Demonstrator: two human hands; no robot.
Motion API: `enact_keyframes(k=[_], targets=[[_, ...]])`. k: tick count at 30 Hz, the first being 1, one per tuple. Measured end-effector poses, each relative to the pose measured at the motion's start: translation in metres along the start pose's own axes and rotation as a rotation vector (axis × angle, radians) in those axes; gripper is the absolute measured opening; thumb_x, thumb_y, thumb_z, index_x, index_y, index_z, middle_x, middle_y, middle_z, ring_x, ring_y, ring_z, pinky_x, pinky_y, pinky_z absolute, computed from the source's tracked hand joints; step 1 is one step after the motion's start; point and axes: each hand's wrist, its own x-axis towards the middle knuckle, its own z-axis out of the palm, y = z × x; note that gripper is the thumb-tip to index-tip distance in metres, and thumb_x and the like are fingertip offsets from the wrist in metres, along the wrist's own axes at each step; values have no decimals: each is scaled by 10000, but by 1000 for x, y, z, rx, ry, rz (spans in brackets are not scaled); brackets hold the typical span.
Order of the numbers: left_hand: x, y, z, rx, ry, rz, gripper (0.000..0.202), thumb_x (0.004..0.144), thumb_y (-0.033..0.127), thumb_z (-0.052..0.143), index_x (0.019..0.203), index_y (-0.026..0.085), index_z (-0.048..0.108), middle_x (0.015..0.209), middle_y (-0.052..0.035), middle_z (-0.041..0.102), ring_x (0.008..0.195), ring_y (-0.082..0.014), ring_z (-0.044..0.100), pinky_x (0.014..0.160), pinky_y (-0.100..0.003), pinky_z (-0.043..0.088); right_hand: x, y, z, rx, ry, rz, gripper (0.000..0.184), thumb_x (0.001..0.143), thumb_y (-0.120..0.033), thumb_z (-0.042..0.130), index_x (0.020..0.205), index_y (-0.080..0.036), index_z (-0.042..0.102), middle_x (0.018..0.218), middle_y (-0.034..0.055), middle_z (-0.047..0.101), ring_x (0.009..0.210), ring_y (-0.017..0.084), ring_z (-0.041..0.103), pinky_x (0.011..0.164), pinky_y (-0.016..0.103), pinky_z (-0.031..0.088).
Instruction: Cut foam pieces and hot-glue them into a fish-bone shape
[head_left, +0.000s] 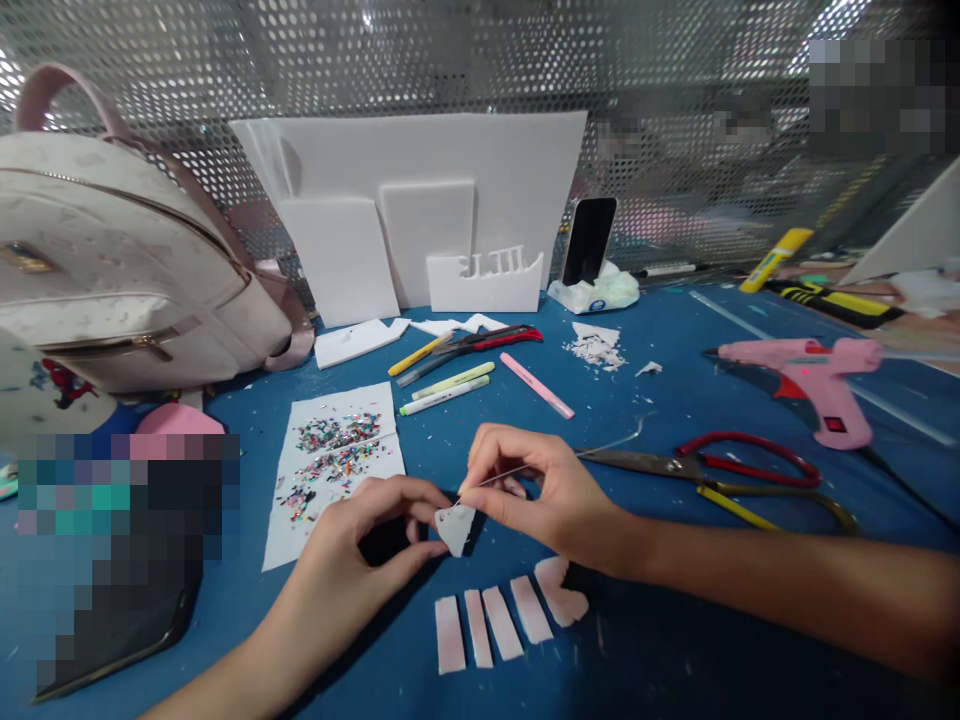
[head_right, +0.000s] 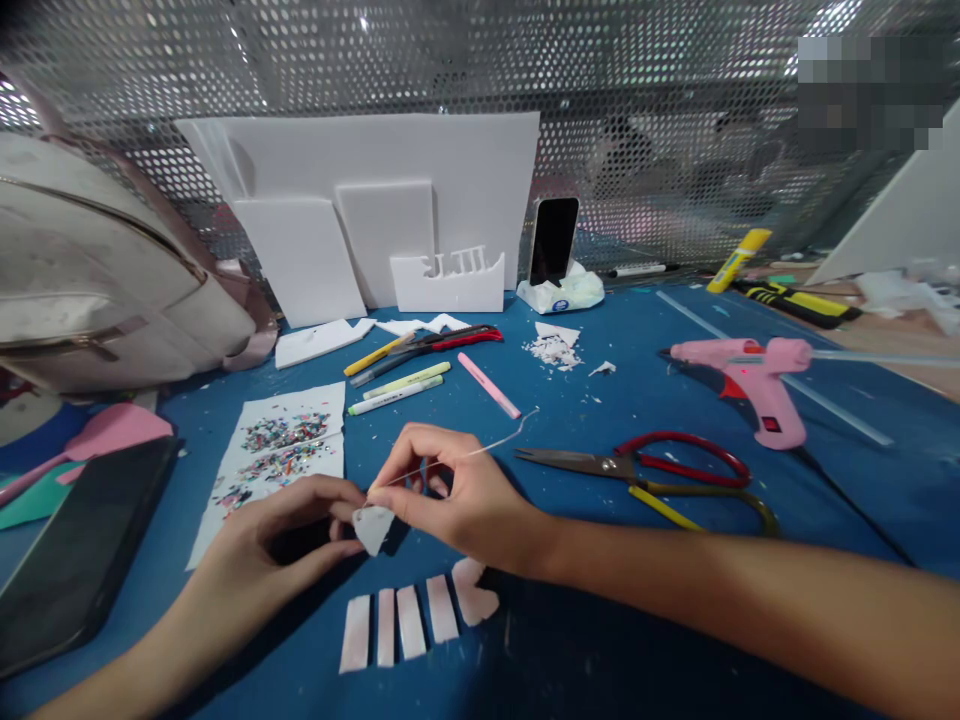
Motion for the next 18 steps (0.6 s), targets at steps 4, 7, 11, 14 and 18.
enact_keyframes(k=[4,7,11,14,18], targets=[[1,1,0,39,9,21,143,891,244,685,1032,266,681,933,19,744,814,-140,661,778,-285,528,1,3,-1,64,23,105,163,862,-301,720,804,-176,633,774,-5,577,654,111,492,550,259,363],[2,1,-1,86,20,45,102,909,236,668,1006,262,684,934,12,737,810,-149,660,769,-298,527,2,4,-2,115,39,146,212,844,-343,748,806,-177,621,753,-21,564,602,92,450,523,242,344],[2,0,-1,200,38,100,116,916,279,694,1031,286,678,959,11,709,849,-171,639,796,-334,496,1,5,-2,155,52,169,236,830,-349,770,804,-174,614,733,-37,536,575,76,418,517,230,328],[2,0,0,326,75,139,303,868,391,767,1135,322,643,1076,-6,658,996,-227,590,868,-391,449,0,5,-2,171,55,166,230,832,-341,773,809,-174,617,735,-42,524,586,76,419,530,229,333],[5,2,4,457,85,161,403,843,484,775,1184,335,620,1147,-27,618,1084,-280,541,917,-443,395,-2,5,-1,177,58,160,201,876,-337,736,828,-178,623,749,-39,525,602,78,426,546,233,338]])
